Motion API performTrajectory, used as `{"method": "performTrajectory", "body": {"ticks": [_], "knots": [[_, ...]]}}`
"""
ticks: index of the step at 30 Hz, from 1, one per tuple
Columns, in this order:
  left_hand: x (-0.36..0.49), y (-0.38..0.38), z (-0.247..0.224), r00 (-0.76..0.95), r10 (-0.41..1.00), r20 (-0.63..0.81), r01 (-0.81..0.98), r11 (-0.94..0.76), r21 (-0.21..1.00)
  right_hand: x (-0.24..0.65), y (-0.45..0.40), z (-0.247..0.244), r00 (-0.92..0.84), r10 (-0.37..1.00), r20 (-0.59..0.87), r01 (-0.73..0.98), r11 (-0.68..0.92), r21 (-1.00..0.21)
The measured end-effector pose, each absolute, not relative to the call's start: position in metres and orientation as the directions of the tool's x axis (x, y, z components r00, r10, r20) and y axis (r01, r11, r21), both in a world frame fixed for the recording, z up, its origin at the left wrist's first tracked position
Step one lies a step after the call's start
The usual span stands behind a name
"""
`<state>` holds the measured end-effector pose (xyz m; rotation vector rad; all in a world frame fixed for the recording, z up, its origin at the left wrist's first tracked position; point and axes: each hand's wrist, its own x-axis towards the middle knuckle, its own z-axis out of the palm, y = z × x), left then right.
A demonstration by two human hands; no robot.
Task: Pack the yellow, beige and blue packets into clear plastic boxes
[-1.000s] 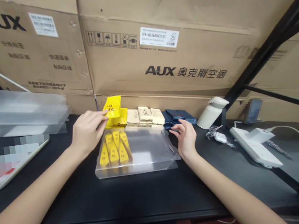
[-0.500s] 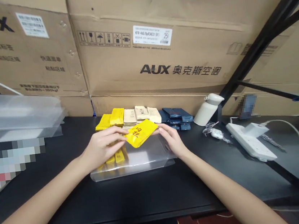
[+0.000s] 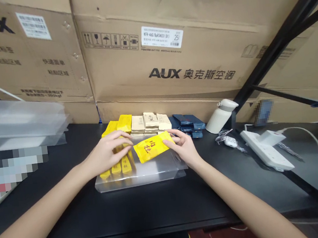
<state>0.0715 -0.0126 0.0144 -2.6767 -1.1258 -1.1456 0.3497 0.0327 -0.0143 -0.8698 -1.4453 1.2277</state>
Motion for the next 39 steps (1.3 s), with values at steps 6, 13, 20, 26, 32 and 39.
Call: {"method": "performTrajectory", "body": {"ticks": [6, 13, 20, 26, 32, 39], "knots": [[0.052, 0.006, 0.006, 0.232, 0.841, 0.489, 0.771, -0.466, 0.435, 0.356, 0.036, -0.007, -0.278, 0.926, 0.255, -0.162, 0.216, -0.963], [0.048, 0.009, 0.003, 0.235, 0.938, 0.254, 0.729, -0.343, 0.593, 0.358, 0.038, -0.005, -0.284, 0.894, 0.345, -0.197, 0.298, -0.934], [0.049, 0.009, 0.005, 0.229, 0.937, 0.262, 0.728, -0.344, 0.593, 0.356, 0.036, -0.004, -0.260, 0.911, 0.321, -0.157, 0.288, -0.945], [0.043, 0.014, 0.004, 0.246, 0.938, 0.246, 0.691, -0.348, 0.634, 0.360, 0.045, -0.003, -0.034, 0.953, 0.300, -0.212, 0.286, -0.935], [0.033, 0.018, 0.004, 0.251, 0.940, 0.230, 0.662, -0.340, 0.668, 0.379, 0.065, -0.006, 0.255, 0.943, 0.213, -0.221, 0.271, -0.937], [0.023, 0.020, 0.008, 0.223, 0.951, 0.216, 0.613, -0.309, 0.728, 0.399, 0.080, -0.011, 0.360, 0.921, 0.149, -0.116, 0.203, -0.972]]}}
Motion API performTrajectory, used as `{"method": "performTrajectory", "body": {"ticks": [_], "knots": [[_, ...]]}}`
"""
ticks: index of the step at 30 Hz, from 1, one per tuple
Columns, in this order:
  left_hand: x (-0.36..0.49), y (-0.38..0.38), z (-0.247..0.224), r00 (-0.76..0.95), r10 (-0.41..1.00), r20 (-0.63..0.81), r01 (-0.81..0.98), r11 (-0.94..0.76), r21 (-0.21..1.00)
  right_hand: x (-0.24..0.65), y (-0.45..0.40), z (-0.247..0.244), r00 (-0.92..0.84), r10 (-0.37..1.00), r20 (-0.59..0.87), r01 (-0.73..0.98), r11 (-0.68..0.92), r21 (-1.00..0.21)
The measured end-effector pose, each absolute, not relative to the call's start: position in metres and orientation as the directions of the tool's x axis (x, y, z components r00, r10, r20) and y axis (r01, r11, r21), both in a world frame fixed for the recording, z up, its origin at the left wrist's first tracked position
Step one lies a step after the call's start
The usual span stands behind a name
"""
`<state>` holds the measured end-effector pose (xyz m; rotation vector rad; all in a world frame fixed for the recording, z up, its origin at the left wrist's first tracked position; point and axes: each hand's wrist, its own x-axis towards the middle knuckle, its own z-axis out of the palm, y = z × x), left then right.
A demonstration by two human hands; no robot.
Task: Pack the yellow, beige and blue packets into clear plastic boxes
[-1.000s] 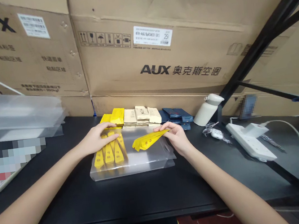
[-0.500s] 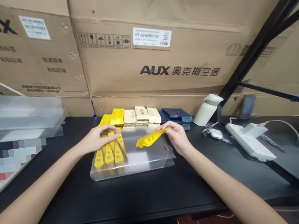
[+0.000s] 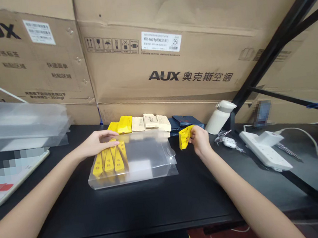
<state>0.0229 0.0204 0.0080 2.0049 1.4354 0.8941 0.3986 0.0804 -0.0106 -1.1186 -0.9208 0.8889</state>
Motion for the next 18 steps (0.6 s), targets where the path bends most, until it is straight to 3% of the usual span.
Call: {"method": "performTrajectory", "body": {"ticks": [10, 18], "knots": [[0.013, 0.024, 0.005, 0.231, 0.933, 0.277, 0.536, -0.359, 0.764, 0.404, 0.084, -0.009, 0.351, 0.906, 0.238, 0.111, 0.212, -0.971], [0.012, 0.024, 0.005, 0.233, 0.937, 0.259, 0.553, -0.347, 0.758, 0.394, 0.077, -0.014, 0.200, 0.933, 0.300, 0.222, 0.256, -0.941]]}}
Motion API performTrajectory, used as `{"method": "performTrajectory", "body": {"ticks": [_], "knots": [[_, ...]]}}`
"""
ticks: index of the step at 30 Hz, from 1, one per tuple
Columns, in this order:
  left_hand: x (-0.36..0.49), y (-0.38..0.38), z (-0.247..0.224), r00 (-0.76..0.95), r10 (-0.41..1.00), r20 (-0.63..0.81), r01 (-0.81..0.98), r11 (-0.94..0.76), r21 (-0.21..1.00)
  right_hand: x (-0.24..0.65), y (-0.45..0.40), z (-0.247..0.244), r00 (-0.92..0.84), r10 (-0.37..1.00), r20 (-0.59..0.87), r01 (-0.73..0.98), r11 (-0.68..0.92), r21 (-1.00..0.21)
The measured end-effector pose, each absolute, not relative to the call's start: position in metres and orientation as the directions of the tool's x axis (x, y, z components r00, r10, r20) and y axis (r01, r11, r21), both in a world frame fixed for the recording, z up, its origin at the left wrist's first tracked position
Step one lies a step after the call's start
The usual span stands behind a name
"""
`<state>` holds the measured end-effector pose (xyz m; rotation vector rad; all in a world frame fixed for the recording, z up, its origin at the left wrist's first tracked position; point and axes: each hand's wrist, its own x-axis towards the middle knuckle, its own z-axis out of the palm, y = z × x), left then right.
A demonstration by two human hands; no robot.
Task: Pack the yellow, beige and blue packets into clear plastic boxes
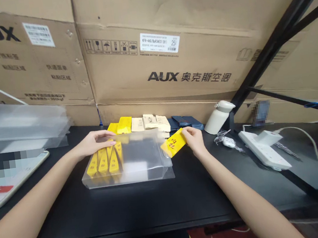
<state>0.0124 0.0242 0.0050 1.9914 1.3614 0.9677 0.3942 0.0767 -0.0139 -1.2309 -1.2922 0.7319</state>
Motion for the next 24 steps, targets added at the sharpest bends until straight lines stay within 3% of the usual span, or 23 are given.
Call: {"method": "performTrajectory", "body": {"ticks": [12, 20, 24], "knots": [[0.015, 0.024, 0.005, 0.206, 0.950, 0.236, 0.537, -0.311, 0.784, 0.379, 0.070, -0.017, 0.001, 0.986, 0.169, 0.088, 0.168, -0.982], [0.015, 0.024, 0.004, 0.190, 0.963, 0.191, 0.539, -0.265, 0.800, 0.371, 0.058, -0.019, -0.422, 0.906, 0.031, -0.072, 0.001, -0.997], [0.013, 0.024, 0.002, 0.212, 0.958, 0.192, 0.535, -0.278, 0.798, 0.368, 0.054, -0.018, -0.517, 0.856, 0.025, -0.149, -0.061, -0.987]]}}
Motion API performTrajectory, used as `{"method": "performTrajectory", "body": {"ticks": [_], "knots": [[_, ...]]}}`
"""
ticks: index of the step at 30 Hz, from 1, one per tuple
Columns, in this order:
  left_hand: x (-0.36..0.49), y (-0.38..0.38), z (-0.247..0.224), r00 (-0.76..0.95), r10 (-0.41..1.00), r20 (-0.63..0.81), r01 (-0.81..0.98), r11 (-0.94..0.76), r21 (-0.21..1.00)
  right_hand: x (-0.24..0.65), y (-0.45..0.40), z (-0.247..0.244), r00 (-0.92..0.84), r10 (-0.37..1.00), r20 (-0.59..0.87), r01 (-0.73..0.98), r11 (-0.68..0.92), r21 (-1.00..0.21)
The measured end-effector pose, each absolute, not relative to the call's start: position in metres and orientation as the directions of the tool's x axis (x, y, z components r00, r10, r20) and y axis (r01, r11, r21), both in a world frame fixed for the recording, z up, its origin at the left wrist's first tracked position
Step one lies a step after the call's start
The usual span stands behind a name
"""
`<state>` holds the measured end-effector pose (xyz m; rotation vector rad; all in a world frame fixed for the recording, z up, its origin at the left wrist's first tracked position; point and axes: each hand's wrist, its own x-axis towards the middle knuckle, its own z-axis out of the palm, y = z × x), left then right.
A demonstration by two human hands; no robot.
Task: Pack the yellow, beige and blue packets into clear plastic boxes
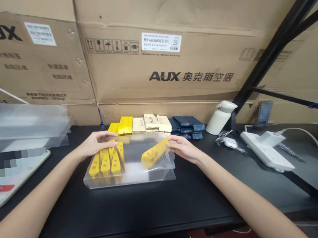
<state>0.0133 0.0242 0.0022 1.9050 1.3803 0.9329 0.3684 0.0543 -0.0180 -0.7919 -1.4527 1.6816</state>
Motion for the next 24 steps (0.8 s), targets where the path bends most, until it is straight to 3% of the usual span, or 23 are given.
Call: {"method": "performTrajectory", "body": {"ticks": [10, 18, 24], "knots": [[0.020, 0.020, 0.008, 0.152, 0.981, 0.124, 0.542, -0.187, 0.819, 0.374, 0.055, -0.017, -0.528, 0.849, 0.001, 0.027, 0.018, -0.999], [0.023, 0.020, 0.008, 0.154, 0.982, 0.108, 0.553, -0.177, 0.815, 0.374, 0.057, -0.020, -0.596, 0.801, -0.061, -0.075, -0.131, -0.988], [0.025, 0.021, 0.005, 0.175, 0.977, 0.121, 0.577, -0.201, 0.791, 0.374, 0.056, -0.020, -0.718, 0.695, -0.046, -0.050, -0.117, -0.992]]}}
